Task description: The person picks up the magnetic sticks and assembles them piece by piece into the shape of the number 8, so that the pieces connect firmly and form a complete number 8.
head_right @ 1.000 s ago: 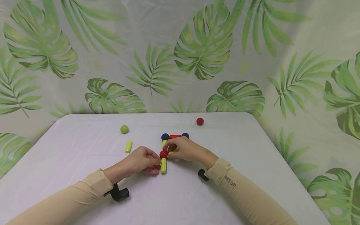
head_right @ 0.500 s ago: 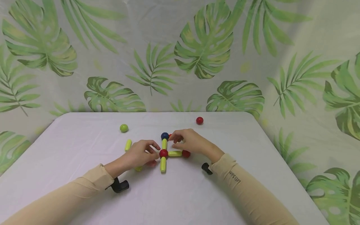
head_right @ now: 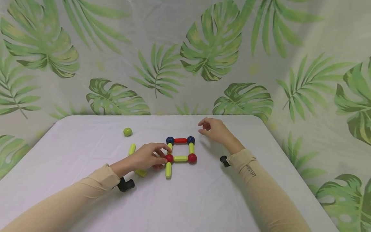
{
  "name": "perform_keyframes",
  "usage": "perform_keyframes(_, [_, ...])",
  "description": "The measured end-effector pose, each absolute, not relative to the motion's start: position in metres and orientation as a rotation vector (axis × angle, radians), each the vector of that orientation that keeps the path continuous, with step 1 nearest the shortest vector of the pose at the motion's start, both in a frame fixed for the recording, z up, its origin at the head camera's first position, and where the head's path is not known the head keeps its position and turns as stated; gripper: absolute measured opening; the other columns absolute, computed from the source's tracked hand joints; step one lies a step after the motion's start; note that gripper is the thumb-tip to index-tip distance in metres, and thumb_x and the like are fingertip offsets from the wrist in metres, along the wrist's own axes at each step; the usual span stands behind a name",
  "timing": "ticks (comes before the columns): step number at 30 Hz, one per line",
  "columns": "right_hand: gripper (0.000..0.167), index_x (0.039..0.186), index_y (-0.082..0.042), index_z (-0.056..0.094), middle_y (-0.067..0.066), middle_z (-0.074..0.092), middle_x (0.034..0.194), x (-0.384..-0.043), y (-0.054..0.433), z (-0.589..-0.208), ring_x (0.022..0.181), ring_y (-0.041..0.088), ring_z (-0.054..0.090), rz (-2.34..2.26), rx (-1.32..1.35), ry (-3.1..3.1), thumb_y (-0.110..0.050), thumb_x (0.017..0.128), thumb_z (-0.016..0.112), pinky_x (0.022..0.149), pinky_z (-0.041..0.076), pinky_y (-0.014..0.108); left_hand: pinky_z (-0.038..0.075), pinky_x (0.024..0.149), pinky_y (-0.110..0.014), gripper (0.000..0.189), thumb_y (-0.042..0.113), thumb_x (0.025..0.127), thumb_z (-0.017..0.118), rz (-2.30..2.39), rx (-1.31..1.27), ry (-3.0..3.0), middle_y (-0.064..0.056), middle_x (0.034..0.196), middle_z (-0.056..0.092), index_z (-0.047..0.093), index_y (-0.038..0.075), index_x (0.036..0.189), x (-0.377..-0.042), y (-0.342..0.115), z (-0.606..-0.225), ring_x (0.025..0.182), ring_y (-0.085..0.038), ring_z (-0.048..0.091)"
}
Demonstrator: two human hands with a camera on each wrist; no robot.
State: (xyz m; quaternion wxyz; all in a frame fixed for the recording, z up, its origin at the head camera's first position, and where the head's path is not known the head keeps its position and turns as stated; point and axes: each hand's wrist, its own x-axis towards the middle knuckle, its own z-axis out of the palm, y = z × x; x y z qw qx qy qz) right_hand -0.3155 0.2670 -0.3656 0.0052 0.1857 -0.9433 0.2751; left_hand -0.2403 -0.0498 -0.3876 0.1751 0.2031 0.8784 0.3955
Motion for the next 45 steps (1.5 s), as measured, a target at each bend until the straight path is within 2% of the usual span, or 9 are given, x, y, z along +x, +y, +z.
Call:
perform_keyframes(7, [0.041,0.142,-0.002,0.063,0.028,0.066,0.133,-0.330,0.283,-0.368,0.123,0.044,0.065,0.853,0.367,-2.986,-0.021,0.106,0.067,0.104,0.055,0.057,0.062,0.072,-0.029,0.030,0.015,0.099,0.079,1.120,0.583,2.460,-0.008,0.110,0.073,0.075,0.017,0.128,-0.243,-0.049,-0.386,0.072,-0.017,0.070])
perform_keyframes(18, [0.052,0.153,-0.002,0.053,0.033,0.062,0.136,-0.345,0.284,-0.377,0.122,0.047,0.066,0.732,0.332,-3.050,-0.019,0.106,0.066,0.103,0.054,0.059,0.057,0.075,-0.025,0.025,0.016,0.098,0.080,1.068,0.600,2.489,-0.006,0.111,0.074,0.079,0.021,0.122,-0.248,-0.048,-0.386,0.085,-0.017,0.067])
perform_keyframes(22, [0.051,0.152,-0.002,0.054,0.034,0.062,0.135,-0.350,0.284,-0.381,0.115,0.044,0.066,0.709,0.323,-3.064,-0.019,0.106,0.066,0.098,0.055,0.057,0.057,0.073,-0.025,0.026,0.015,0.098,0.079,1.076,0.608,2.475,-0.006,0.109,0.074,0.080,0.019,0.124,-0.249,-0.049,-0.386,0.081,-0.016,0.067])
perform_keyframes(26, [0.049,0.151,-0.002,0.055,0.034,0.063,0.133,-0.353,0.284,-0.384,0.109,0.042,0.067,0.721,0.314,-3.064,-0.018,0.106,0.065,0.092,0.056,0.053,0.056,0.074,-0.024,0.026,0.015,0.099,0.079,1.067,0.612,2.475,-0.006,0.108,0.073,0.080,0.019,0.124,-0.251,-0.048,-0.386,0.085,-0.016,0.066])
perform_keyframes(38, [0.041,0.142,-0.003,0.060,0.028,0.067,0.128,-0.361,0.277,-0.386,0.111,0.039,0.066,0.700,0.298,-3.065,-0.017,0.105,0.068,0.093,0.055,0.050,0.057,0.074,-0.024,0.026,0.013,0.099,0.078,1.068,0.609,2.466,-0.006,0.107,0.074,0.080,0.018,0.124,-0.254,-0.050,-0.387,0.081,-0.015,0.066])
perform_keyframes(45, [0.037,0.138,-0.004,0.061,0.026,0.068,0.127,-0.362,0.280,-0.389,0.104,0.034,0.066,0.783,0.204,-3.075,-0.020,0.106,0.068,0.086,0.055,0.041,0.057,0.073,-0.024,0.025,0.014,0.099,0.078,1.077,0.604,2.464,-0.006,0.107,0.074,0.080,0.018,0.124,-0.253,-0.050,-0.387,0.079,-0.016,0.068])
